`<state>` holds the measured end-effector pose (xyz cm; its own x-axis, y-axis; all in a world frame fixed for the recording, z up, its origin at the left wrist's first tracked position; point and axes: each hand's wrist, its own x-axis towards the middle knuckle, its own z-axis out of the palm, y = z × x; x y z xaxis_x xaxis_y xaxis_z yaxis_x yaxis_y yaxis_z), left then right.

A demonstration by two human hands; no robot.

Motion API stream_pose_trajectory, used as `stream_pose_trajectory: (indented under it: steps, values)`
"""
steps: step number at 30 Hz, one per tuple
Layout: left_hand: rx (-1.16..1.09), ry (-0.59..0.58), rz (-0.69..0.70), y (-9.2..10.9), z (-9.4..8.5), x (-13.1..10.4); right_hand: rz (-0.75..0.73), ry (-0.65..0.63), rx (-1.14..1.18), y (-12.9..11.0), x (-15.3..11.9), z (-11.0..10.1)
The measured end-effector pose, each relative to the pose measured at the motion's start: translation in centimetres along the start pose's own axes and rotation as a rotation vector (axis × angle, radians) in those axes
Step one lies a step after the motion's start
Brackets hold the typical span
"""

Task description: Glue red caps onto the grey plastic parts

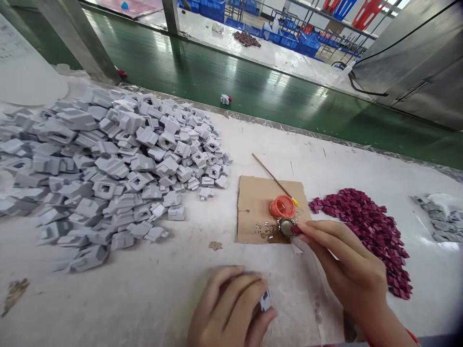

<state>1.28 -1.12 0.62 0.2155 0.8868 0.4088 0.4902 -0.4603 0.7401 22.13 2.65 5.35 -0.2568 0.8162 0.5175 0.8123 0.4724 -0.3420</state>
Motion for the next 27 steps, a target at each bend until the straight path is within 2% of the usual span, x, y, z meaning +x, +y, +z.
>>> stream_pose_trajectory:
  steps: [2, 5, 7, 9, 12, 17, 20, 25, 27]
  values:
    - [0.026, 0.014, -0.014, -0.1, 0.0, 0.1, 0.05, 0.028, 0.052, -1.2, -0.5, -0.5]
    - [0.007, 0.011, -0.069, 0.0, -0.1, 0.2, 0.125, -0.034, 0.209, -3.2, -1.6, -0.7]
    - [0.0, -0.001, -0.049, 0.0, -0.2, 0.2, 0.141, -0.085, 0.318, -4.3, -2.2, -0.3]
    - [0.003, -0.018, -0.018, 0.0, -0.4, 0.3, 0.133, -0.077, 0.388, -4.9, -2.8, 0.4]
    - [0.015, -0.044, 0.005, -0.2, -0.5, 0.3, 0.131, -0.055, 0.426, -5.1, -3.4, 1.5]
    - [0.033, -0.088, -0.02, -0.2, -0.7, 0.1, 0.126, -0.212, 0.422, -4.8, -3.8, 1.4]
    - [0.045, -0.104, 0.016, -0.3, -0.7, 0.0, 0.114, -0.274, 0.438, -4.9, -3.2, 1.1]
    - [0.091, -0.097, 0.022, -0.1, -0.7, 0.2, 0.074, -0.249, 0.432, -5.1, -2.9, 1.1]
    - [0.071, -0.098, -0.008, 0.2, -0.9, 0.3, 0.076, -0.254, 0.354, -4.4, -3.4, 0.8]
